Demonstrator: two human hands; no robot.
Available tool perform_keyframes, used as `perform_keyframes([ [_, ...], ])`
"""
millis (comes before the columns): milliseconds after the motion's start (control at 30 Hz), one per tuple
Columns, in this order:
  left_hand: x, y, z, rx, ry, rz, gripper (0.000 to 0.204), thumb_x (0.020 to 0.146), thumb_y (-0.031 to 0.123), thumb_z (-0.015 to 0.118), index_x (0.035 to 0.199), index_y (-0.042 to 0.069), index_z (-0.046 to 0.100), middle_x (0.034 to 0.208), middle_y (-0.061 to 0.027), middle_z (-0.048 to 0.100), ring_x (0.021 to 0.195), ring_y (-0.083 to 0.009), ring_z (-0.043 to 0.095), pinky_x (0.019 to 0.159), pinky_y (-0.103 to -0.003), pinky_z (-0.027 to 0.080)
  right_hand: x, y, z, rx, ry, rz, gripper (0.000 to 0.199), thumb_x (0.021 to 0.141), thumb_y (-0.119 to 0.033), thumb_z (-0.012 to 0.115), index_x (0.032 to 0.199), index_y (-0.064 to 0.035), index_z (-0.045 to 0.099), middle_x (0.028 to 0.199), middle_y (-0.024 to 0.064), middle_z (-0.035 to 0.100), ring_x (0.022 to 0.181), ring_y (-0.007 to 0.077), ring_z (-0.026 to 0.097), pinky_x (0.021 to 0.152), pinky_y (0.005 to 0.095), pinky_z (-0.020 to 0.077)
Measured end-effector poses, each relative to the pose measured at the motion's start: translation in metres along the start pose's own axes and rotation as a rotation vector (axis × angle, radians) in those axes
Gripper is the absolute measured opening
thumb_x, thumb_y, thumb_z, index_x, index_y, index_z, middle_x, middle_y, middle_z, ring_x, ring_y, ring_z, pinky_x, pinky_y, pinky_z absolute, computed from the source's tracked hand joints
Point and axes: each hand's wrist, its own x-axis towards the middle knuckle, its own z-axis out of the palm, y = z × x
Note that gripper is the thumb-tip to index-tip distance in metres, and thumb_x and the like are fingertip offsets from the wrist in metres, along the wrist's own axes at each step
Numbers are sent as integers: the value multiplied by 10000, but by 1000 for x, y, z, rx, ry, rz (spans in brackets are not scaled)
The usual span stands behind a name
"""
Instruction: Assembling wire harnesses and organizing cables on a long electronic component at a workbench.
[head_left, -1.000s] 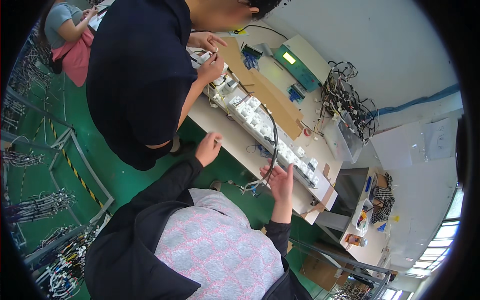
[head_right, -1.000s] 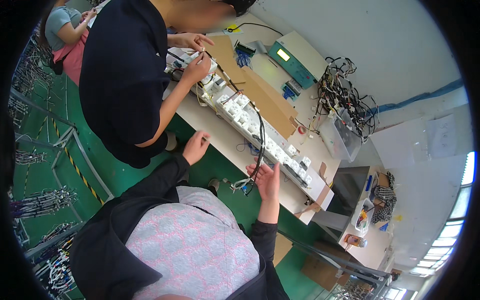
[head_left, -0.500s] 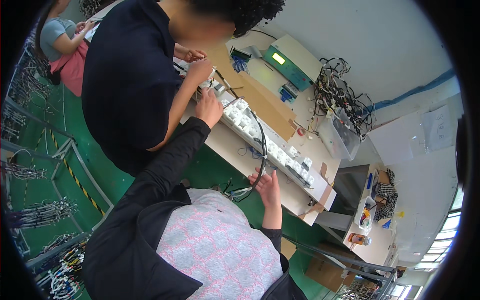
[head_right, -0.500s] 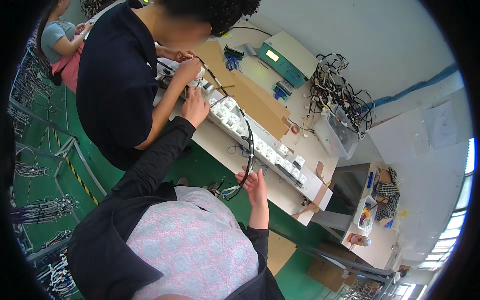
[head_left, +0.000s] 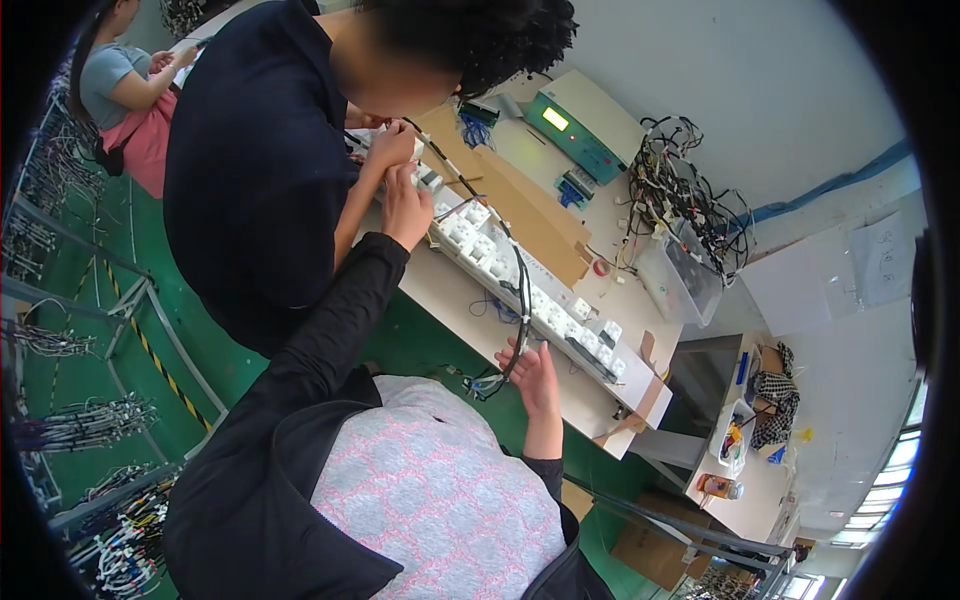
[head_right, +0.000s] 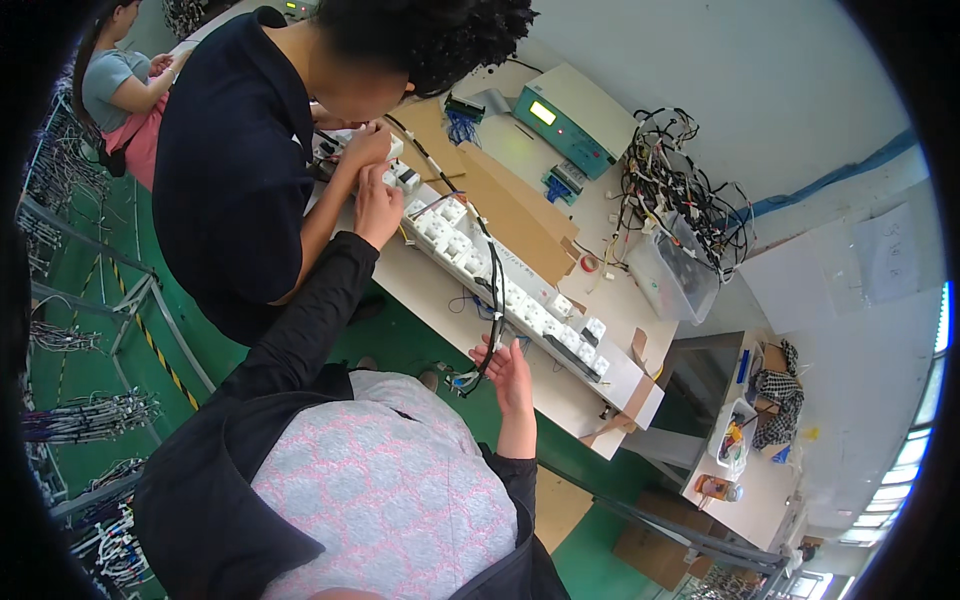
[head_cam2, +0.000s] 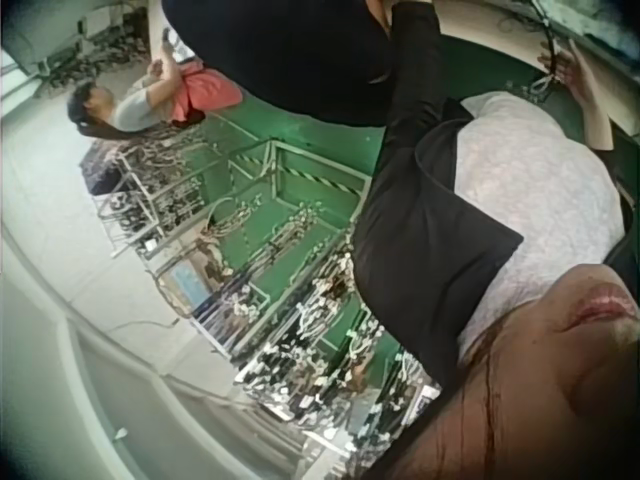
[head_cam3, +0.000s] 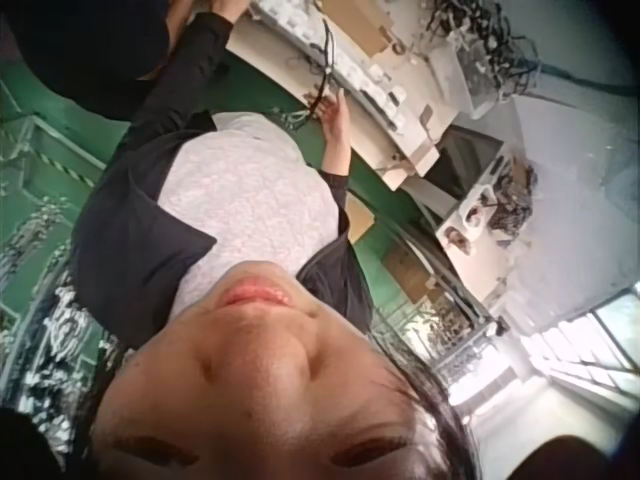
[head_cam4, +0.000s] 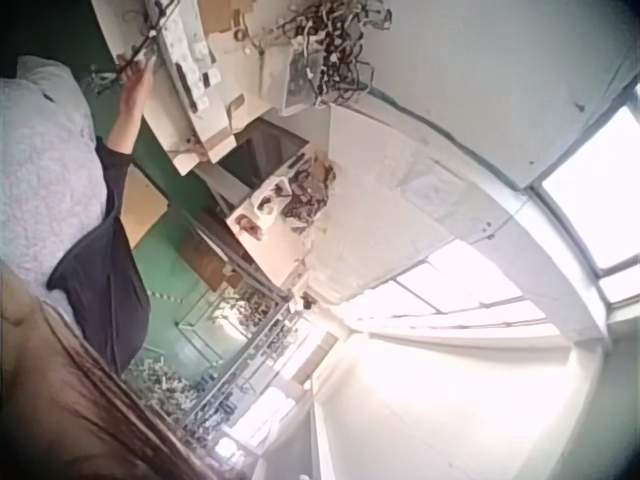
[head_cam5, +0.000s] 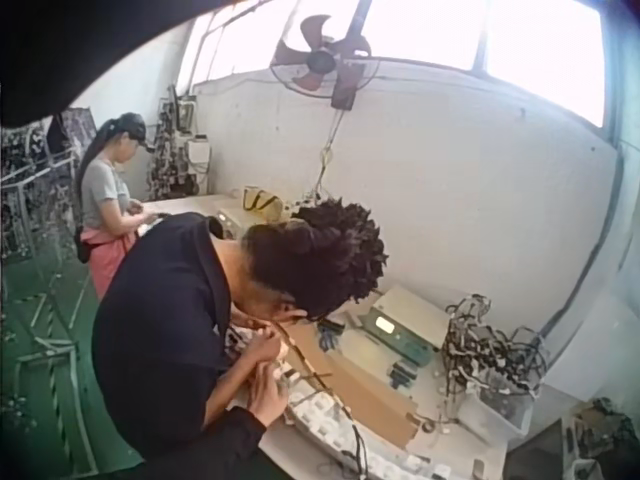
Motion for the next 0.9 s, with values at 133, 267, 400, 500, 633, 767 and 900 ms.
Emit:
perform_keyframes([
  [133,8,-3,1,-32,95,117,409,811,5,571,1216,-7,517,1256,-190,496,1015,-310,591,837,-385,501,5,-2,1,10,14,25,684,1015,-552,358,1308,40,534,1098,141,686,1099,272,646,993,364,463],
  [267,9,3,-3,96,-248,139,252,814,56,583,1058,10,630,1369,-197,485,1078,-326,607,839,-405,516,9,-3,1,-9,-2,26,669,1016,-542,369,1299,40,538,1086,136,686,1085,268,648,986,364,463],
  [400,25,9,10,333,-416,9,226,832,165,607,978,0,660,1364,-258,485,875,-369,680,768,-437,551,14,-2,2,-87,-49,28,704,1001,-580,347,1346,10,514,1126,121,668,1121,272,623,1004,375,430],
  [500,41,10,23,543,-520,68,315,825,181,622,1022,-62,664,1365,-269,478,802,-359,694,685,-404,574,13,-4,11,-91,-61,23,676,1005,-561,359,1353,0,505,1129,124,665,1120,273,624,999,378,433],
  [633,51,-2,58,672,-510,-38,332,826,178,631,1048,-64,680,1281,-262,555,852,-361,691,700,-383,579,12,-1,11,-82,-67,21,647,1010,-539,370,1359,-8,496,1131,125,661,1121,274,623,991,378,440],
  [767,62,13,58,820,-638,42,310,856,169,585,1046,-40,712,1090,-221,678,961,-390,661,783,-414,557,7,6,8,-63,-42,7,624,1015,-519,377,1355,-10,500,1131,126,660,1128,272,623,983,376,447],
  [900,68,7,65,810,-718,-48,320,875,185,550,1055,-17,722,1068,-208,702,1020,-392,632,846,-476,518,7,11,6,-14,-33,1,580,1022,-465,427,1327,20,519,1126,145,671,1108,274,640,988,367,467],
])
